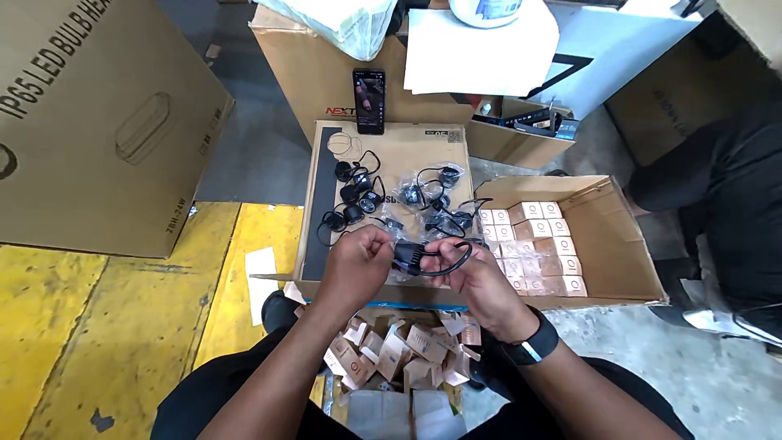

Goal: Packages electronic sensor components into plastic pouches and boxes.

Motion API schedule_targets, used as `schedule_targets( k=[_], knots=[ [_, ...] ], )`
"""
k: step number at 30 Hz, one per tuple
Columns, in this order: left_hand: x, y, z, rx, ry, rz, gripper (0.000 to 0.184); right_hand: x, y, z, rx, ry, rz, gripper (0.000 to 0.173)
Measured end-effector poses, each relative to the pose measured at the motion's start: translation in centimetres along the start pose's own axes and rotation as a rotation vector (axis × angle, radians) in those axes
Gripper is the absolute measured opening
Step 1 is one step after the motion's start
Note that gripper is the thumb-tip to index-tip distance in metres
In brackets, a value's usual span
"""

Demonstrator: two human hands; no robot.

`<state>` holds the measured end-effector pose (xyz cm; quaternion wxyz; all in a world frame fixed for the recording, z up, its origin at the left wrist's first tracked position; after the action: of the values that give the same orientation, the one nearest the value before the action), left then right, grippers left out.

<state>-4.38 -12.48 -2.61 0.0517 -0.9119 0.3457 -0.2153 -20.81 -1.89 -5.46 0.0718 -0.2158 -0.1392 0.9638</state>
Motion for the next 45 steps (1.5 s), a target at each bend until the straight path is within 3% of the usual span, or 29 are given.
schedule_targets(
  k=[4,10,17,24,28,34,37,42,45],
  knots=[
    [-0.6,-0.3,0.0,-0.06,0.13,0.025,0.011,0.2,0.0,-0.1,0.01,-0.041,-0.075,0.032],
    [-2.6,-0.6,0.1,-0.041,0.19,0.134,0.015,-0.7,0.0,-0.7,0.013,-0.185,0.026,0.029],
    [-3.1,-0.6,-0.3,-0.062,-0.147,0.163,0.01,-0.8,0.0,-0.5,0.042,-0.197,0.024,0.025],
    [-3.0,-0.7,-0.5,-0.083,-0.319,0.119,0.004,-2.4,-0.9,0.7,0.252,-0.695,0.082,0.019],
    [-2.5,-0.6,-0.4,-0.072,-0.401,0.083,0.003,-2.9,-1.1,0.1,0.248,-0.94,0.125,0.03],
    [-2.9,-0.6,-0.4,-0.066,-0.387,0.139,0.003,-3.5,-1.6,0.4,0.377,-1.153,0.107,0.015],
    [-3.1,-0.7,-0.6,-0.086,-0.392,0.175,0.003,-3.2,-1.7,0.5,0.394,-1.12,0.04,0.022],
    [-2.9,-0.7,-0.5,-0.093,-0.373,0.184,0.004,-2.7,-1.4,0.7,0.32,-1.148,-0.017,0.057],
    [-2.7,-0.7,-0.6,-0.094,-0.366,0.174,0.004,-2.8,-1.4,1.0,0.369,-1.226,-0.037,0.052]
  ],
)
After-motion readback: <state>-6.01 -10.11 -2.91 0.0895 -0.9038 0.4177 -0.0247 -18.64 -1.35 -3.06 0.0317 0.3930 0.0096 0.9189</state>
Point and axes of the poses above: each hand's wrist, its own y-axis towards the middle knuckle, its own x-axis out of the back of the hand, z = x × y, the point moved 8 cm from there along y, towards the middle knuckle, and after that the axes turned 9 degrees about z, right-handed, at the moved point
